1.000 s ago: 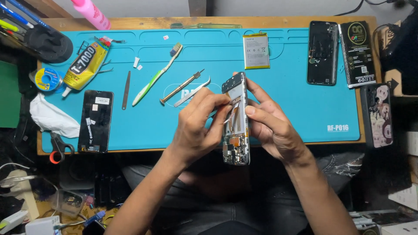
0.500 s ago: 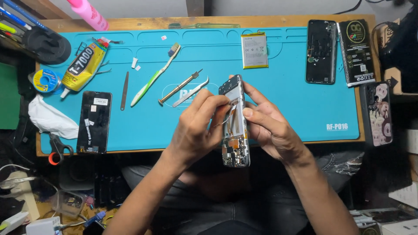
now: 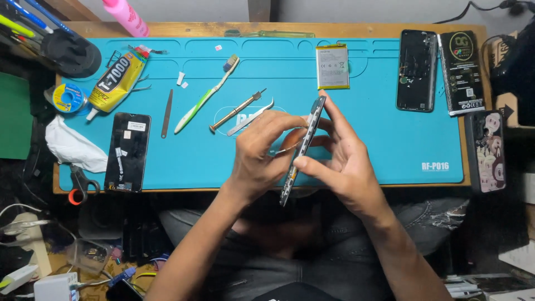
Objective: Reassembling a mobile phone by connecting internal ribbon cables to the motherboard and removing protective plastic films from components.
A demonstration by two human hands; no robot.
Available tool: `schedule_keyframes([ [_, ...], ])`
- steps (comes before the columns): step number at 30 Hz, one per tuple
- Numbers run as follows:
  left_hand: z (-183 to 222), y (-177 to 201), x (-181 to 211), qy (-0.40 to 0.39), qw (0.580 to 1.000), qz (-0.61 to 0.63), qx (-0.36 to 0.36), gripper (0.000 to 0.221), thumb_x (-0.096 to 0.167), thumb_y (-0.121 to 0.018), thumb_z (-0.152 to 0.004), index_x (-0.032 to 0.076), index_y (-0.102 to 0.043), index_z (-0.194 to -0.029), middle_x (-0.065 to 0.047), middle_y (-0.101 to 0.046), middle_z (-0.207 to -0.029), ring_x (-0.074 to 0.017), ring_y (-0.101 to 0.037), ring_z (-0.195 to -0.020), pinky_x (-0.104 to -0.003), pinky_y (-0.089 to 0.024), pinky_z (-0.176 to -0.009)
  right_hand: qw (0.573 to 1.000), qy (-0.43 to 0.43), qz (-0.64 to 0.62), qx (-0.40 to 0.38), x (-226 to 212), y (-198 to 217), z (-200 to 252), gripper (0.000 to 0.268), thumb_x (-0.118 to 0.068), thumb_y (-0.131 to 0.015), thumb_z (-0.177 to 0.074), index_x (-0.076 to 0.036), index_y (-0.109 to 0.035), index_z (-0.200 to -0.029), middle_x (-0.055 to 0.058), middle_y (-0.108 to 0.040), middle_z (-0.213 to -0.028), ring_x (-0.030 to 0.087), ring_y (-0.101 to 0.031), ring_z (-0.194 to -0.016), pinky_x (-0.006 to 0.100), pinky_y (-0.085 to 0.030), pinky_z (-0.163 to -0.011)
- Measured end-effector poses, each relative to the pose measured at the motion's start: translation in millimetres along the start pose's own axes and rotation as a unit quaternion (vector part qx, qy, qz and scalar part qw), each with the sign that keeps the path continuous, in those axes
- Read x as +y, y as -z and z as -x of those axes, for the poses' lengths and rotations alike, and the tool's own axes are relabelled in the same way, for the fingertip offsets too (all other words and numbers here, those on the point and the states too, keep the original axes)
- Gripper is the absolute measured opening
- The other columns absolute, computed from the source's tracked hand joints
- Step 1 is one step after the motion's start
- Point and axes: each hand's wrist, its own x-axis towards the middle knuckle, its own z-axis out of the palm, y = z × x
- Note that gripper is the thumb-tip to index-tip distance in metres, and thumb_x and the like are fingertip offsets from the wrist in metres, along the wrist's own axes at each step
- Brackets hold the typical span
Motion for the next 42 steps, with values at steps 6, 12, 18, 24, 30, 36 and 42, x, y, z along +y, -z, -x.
schedule_keyframes([
  [6, 9.5, -7.6, -4.2, 0.024, 0.998, 0.053, 0.04, 0.036, -0.014, -0.077, -0.085, 0.003, -0.072, -0.117, -0.007, -0.076, -0.11, -0.0193, -0.07, -0.092, -0.033, -0.059, -0.084, 1.0, -0.017, -0.006, 0.018, 2.1, -6.6, -1.8, 0.089, 0.006, -0.074, -0.085, 0.006, -0.033, -0.164, 0.025, -0.057, -0.148, 0.026, -0.062, -0.123, 0.033, -0.063, -0.095],
  [12, 8.1, 3.3, -3.3, 0.021, 0.999, 0.028, 0.038, 0.029, -0.007, -0.081, -0.092, 0.004, -0.073, -0.118, -0.009, -0.077, -0.118, -0.022, -0.076, -0.104, -0.035, -0.064, -0.095, 0.998, -0.05, -0.023, 0.019, -2.6, -10.5, -4.5, 0.079, 0.004, -0.073, -0.083, 0.005, -0.046, -0.157, 0.018, -0.065, -0.136, 0.023, -0.063, -0.123, 0.033, -0.054, -0.106],
  [18, 11.8, 17.6, 13.4, 0.117, 0.984, 0.119, 0.069, 0.023, -0.003, -0.06, -0.102, 0.001, -0.072, -0.121, -0.011, -0.075, -0.117, -0.0189, -0.07, -0.101, -0.032, -0.058, -0.097, 0.997, -0.07, -0.009, 0.036, -3.3, -18.8, -7.8, 0.08, 0.007, -0.074, -0.083, 0.006, -0.047, -0.158, 0.02, -0.07, -0.128, 0.022, -0.068, -0.119, 0.032, -0.057, -0.104],
  [24, 3.7, 28.2, 39.9, 0.083, 0.993, 0.055, 0.059, 0.038, 0.004, -0.074, -0.092, 0.003, -0.069, -0.13, -0.011, -0.075, -0.109, -0.0196, -0.071, -0.096, -0.032, -0.061, -0.09, 0.996, -0.001, 0.079, 0.049, 5.5, -21.9, -9.8, 0.08, 0.007, -0.075, -0.084, 0.001, -0.047, -0.158, 0.016, -0.061, -0.145, 0.021, -0.061, -0.129, 0.035, -0.058, -0.107],
  [30, 5.6, 23.9, 35.7, 0.018, 0.993, -0.081, 0.078, 0.025, 0.007, -0.078, -0.087, 0.004, -0.078, -0.112, -0.016, -0.063, -0.126, -0.0297, -0.06, -0.113, -0.039, -0.053, -0.097, 0.994, 0.041, 0.089, 0.049, 7.9, -25.9, -10.3, 0.08, 0.012, -0.069, -0.086, 0.009, -0.037, -0.159, 0.023, -0.051, -0.154, 0.026, -0.058, -0.129, 0.037, -0.059, -0.107],
  [36, 11.5, 18.8, 21.0, 0.02, 0.993, -0.017, 0.114, 0.019, 0.01, -0.077, -0.095, 0.021, -0.081, -0.11, 0.005, -0.077, -0.083, -0.019, -0.078, -0.084, -0.033, -0.054, -0.096, 0.985, 0.056, 0.128, 0.102, 11.1, -32.3, -9.1, 0.084, 0.001, -0.089, -0.081, 0.007, -0.05, -0.155, 0.017, -0.058, -0.145, 0.025, -0.062, -0.122, 0.044, -0.063, -0.106],
  [42, 10.3, 27.4, 27.1, 0.012, 0.996, 0.007, 0.088, 0.022, 0.002, -0.075, -0.092, 0.017, -0.081, -0.107, 0.003, -0.077, -0.077, -0.0204, -0.08, -0.077, -0.033, -0.057, -0.088, 0.983, 0.057, 0.143, 0.099, 11.4, -32.8, -5.9, 0.079, -0.001, -0.088, -0.084, 0.004, -0.053, -0.155, 0.013, -0.062, -0.145, 0.022, -0.06, -0.12, 0.043, -0.063, -0.105],
])
